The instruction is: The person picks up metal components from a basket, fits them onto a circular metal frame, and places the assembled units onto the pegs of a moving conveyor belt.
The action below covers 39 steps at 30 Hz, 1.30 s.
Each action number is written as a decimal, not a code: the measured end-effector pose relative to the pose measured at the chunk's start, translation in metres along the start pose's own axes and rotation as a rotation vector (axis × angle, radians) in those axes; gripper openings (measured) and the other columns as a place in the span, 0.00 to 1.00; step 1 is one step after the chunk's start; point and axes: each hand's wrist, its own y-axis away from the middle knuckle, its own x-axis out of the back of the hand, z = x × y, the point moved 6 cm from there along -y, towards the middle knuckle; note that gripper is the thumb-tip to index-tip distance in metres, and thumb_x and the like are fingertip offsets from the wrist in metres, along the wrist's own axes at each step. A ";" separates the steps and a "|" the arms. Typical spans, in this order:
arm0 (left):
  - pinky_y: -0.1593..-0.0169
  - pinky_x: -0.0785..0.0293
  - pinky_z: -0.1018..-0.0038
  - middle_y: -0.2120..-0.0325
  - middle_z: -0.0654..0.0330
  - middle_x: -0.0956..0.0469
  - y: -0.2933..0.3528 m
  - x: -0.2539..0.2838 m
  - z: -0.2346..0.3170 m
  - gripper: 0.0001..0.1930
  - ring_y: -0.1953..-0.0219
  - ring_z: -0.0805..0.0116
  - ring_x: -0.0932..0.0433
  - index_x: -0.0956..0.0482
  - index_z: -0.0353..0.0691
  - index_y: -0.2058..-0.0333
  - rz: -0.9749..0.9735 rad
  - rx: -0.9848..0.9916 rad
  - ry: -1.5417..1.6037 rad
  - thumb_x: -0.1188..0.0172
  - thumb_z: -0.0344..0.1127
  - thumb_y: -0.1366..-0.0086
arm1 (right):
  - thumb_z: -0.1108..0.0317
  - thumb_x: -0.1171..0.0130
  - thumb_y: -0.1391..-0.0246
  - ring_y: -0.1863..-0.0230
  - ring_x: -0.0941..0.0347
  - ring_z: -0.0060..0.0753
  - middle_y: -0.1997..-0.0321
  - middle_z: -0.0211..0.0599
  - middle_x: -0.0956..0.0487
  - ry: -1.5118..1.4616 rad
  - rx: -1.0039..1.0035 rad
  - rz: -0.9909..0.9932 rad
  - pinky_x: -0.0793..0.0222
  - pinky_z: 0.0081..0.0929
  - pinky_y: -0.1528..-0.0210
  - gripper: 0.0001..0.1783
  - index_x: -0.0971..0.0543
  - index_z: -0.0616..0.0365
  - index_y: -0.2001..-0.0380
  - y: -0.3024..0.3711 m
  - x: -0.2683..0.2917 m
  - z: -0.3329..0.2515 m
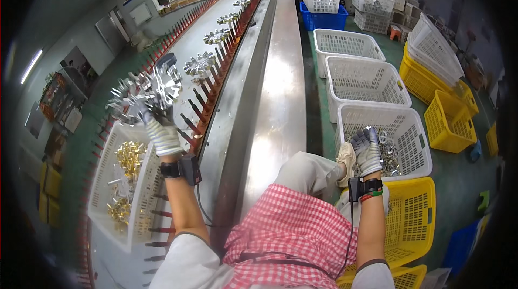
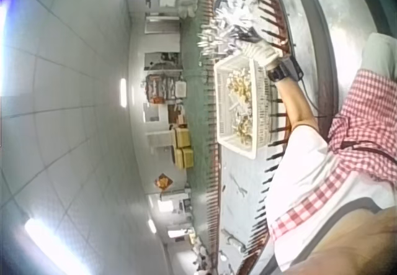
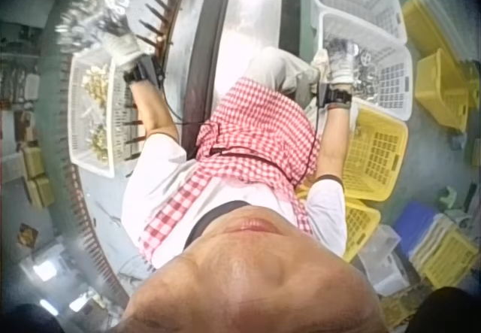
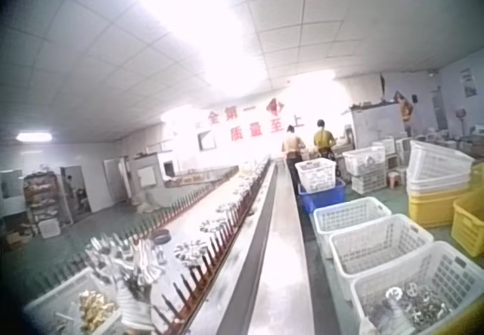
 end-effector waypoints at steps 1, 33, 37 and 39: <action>0.54 0.32 0.69 0.60 0.60 0.28 0.004 -0.017 0.017 0.20 0.59 0.67 0.29 0.34 0.43 0.55 -0.077 -0.083 -0.043 0.50 0.47 0.43 | 0.51 0.42 0.58 0.68 0.31 0.30 0.69 0.33 0.27 0.004 -0.009 0.002 0.34 0.28 0.62 0.18 0.28 0.53 0.71 0.007 -0.009 -0.002; 0.63 0.24 0.65 0.66 0.56 0.27 0.030 0.037 -0.075 0.21 0.65 0.59 0.27 0.32 0.44 0.61 0.177 0.426 0.102 0.43 0.49 0.48 | 0.45 0.46 0.57 0.43 0.47 0.37 0.44 0.42 0.42 -0.143 0.144 0.083 0.51 0.33 0.42 0.35 0.37 0.61 0.52 -0.007 0.024 -0.021; 0.67 0.23 0.68 0.66 0.58 0.25 0.034 0.054 -0.047 0.19 0.67 0.62 0.25 0.30 0.45 0.61 0.208 0.362 0.019 0.46 0.50 0.47 | 0.45 0.48 0.56 0.48 0.43 0.36 0.48 0.39 0.37 -0.193 0.093 0.104 0.48 0.31 0.45 0.32 0.34 0.59 0.55 0.006 0.001 -0.012; 0.66 0.24 0.71 0.67 0.59 0.25 0.039 0.036 -0.028 0.19 0.66 0.65 0.25 0.30 0.46 0.61 0.079 0.332 0.049 0.47 0.51 0.47 | 0.47 0.46 0.56 0.53 0.38 0.35 0.54 0.37 0.32 -0.169 0.034 0.140 0.43 0.30 0.49 0.27 0.30 0.58 0.60 0.006 0.005 -0.013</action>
